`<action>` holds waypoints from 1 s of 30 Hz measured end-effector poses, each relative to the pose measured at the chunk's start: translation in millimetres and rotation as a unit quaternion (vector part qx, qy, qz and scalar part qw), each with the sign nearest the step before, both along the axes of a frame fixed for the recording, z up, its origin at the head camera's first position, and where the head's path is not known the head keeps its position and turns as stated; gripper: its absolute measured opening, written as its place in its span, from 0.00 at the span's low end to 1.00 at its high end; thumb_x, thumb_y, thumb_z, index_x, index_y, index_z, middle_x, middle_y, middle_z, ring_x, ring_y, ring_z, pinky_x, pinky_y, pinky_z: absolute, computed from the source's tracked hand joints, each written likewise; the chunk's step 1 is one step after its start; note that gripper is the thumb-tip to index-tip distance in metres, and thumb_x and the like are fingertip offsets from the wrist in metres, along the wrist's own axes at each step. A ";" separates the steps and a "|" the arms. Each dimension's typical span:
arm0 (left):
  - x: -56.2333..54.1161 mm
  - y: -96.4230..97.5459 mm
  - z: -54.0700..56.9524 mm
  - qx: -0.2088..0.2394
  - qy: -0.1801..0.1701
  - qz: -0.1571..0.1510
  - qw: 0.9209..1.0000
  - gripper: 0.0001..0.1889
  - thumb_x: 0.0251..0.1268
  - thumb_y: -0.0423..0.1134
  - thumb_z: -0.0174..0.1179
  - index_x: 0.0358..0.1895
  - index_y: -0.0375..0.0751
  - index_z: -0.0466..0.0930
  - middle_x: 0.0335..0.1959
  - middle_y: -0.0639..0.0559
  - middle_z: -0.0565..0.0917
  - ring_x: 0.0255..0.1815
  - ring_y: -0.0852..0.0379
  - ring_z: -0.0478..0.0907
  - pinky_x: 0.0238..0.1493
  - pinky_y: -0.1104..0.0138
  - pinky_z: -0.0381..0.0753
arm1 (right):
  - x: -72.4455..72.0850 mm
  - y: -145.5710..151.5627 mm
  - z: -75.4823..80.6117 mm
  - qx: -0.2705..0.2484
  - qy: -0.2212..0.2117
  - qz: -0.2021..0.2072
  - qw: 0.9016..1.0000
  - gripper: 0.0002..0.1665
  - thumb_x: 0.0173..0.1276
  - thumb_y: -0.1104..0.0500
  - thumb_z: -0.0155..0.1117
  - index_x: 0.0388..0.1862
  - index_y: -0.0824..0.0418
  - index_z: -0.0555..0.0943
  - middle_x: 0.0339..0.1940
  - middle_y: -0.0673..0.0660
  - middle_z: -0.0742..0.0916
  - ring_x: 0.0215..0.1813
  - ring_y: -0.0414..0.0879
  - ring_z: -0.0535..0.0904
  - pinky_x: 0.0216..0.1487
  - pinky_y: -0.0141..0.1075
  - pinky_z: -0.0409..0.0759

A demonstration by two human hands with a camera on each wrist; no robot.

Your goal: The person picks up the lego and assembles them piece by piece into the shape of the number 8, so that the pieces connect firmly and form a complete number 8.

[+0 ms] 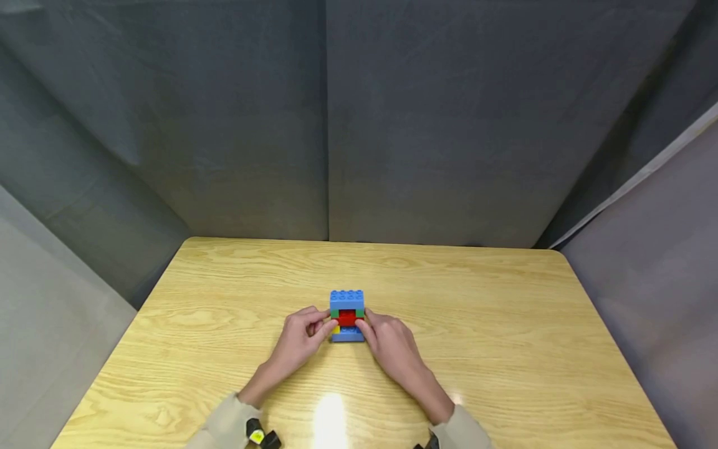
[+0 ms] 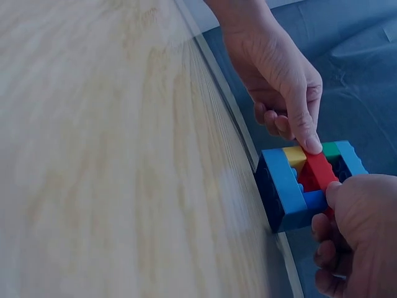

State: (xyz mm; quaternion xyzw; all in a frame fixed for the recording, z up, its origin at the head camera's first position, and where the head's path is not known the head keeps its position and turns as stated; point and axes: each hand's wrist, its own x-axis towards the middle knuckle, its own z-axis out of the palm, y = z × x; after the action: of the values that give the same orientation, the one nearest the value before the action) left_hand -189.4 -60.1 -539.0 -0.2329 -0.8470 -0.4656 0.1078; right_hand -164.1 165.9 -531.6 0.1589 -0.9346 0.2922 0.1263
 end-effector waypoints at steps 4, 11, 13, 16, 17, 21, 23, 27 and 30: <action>0.7 2.0 -3.1 0.015 0.008 0.010 1.000 0.12 0.69 0.38 0.71 0.47 0.32 0.91 0.20 0.62 0.69 0.21 0.68 0.63 0.23 0.75 0.60 | 1.6 -2.1 0.8 0.006 0.016 -0.003 1.000 0.26 0.81 0.49 0.61 0.62 0.69 0.84 0.51 0.62 0.91 0.52 0.55 0.89 0.49 0.51 0.87; 1.3 3.9 -4.5 0.017 0.010 0.016 1.000 0.11 0.69 0.37 0.71 0.46 0.32 0.91 0.20 0.62 0.68 0.21 0.67 0.64 0.24 0.75 0.61 | 3.1 -4.8 1.5 0.007 0.033 -0.009 0.999 0.24 0.80 0.51 0.62 0.60 0.71 0.85 0.48 0.64 0.91 0.48 0.56 0.90 0.44 0.50 0.87; 1.5 4.0 -4.0 0.016 0.007 0.015 1.000 0.11 0.69 0.36 0.71 0.47 0.31 0.91 0.20 0.61 0.69 0.21 0.68 0.64 0.24 0.75 0.61 | 3.1 -5.1 1.2 0.006 0.035 -0.008 0.999 0.23 0.80 0.52 0.63 0.60 0.71 0.85 0.47 0.64 0.91 0.46 0.55 0.90 0.42 0.49 0.87; 1.7 4.2 -3.4 0.017 0.006 0.012 1.000 0.12 0.68 0.35 0.72 0.48 0.29 0.90 0.20 0.59 0.70 0.21 0.68 0.64 0.23 0.75 0.63 | 2.6 -5.3 0.8 0.011 0.040 -0.004 0.999 0.22 0.80 0.54 0.64 0.60 0.71 0.85 0.46 0.64 0.91 0.45 0.55 0.90 0.41 0.49 0.87; 1.9 4.3 -3.5 0.019 0.007 0.011 1.000 0.12 0.68 0.34 0.72 0.47 0.28 0.90 0.20 0.58 0.71 0.21 0.68 0.64 0.23 0.75 0.63 | 2.6 -5.4 0.6 0.014 0.042 -0.003 0.999 0.22 0.80 0.54 0.64 0.60 0.72 0.85 0.46 0.64 0.91 0.45 0.55 0.90 0.41 0.49 0.87; 1.9 4.8 -3.1 0.021 0.009 0.011 1.000 0.12 0.67 0.33 0.72 0.47 0.27 0.89 0.21 0.57 0.72 0.22 0.67 0.65 0.23 0.76 0.64 | 2.6 -5.8 0.5 0.021 0.041 -0.005 0.999 0.23 0.80 0.55 0.64 0.60 0.73 0.84 0.48 0.65 0.91 0.47 0.56 0.90 0.43 0.50 0.87; 1.9 5.0 -2.9 0.021 0.008 0.012 1.000 0.12 0.66 0.33 0.72 0.47 0.27 0.89 0.21 0.58 0.72 0.22 0.66 0.65 0.24 0.76 0.64 | 2.9 -6.1 0.6 0.020 0.038 -0.009 0.999 0.23 0.80 0.54 0.64 0.60 0.72 0.84 0.48 0.64 0.91 0.48 0.56 0.90 0.44 0.50 0.87; 1.9 4.8 -3.2 0.021 0.009 0.012 1.000 0.12 0.66 0.33 0.72 0.47 0.26 0.89 0.21 0.58 0.71 0.22 0.66 0.65 0.24 0.77 0.63 | 3.7 -6.8 0.9 0.020 0.036 -0.015 0.999 0.22 0.79 0.54 0.64 0.60 0.71 0.85 0.47 0.64 0.91 0.47 0.55 0.90 0.43 0.50 0.87; 2.2 4.3 -3.7 0.020 0.010 0.008 1.000 0.13 0.66 0.32 0.72 0.49 0.26 0.88 0.21 0.57 0.72 0.22 0.67 0.65 0.23 0.76 0.64 | 4.1 -7.2 1.0 0.021 0.037 -0.018 0.999 0.20 0.79 0.54 0.64 0.59 0.69 0.86 0.45 0.62 0.92 0.45 0.55 0.90 0.41 0.49 0.87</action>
State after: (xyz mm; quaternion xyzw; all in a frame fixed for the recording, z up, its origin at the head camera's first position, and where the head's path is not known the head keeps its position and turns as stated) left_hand -187.1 -55.8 -542.7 -0.2288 -0.8381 -0.4795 0.1241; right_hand -160.0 158.8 -530.5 0.1554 -0.9380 0.2637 0.1627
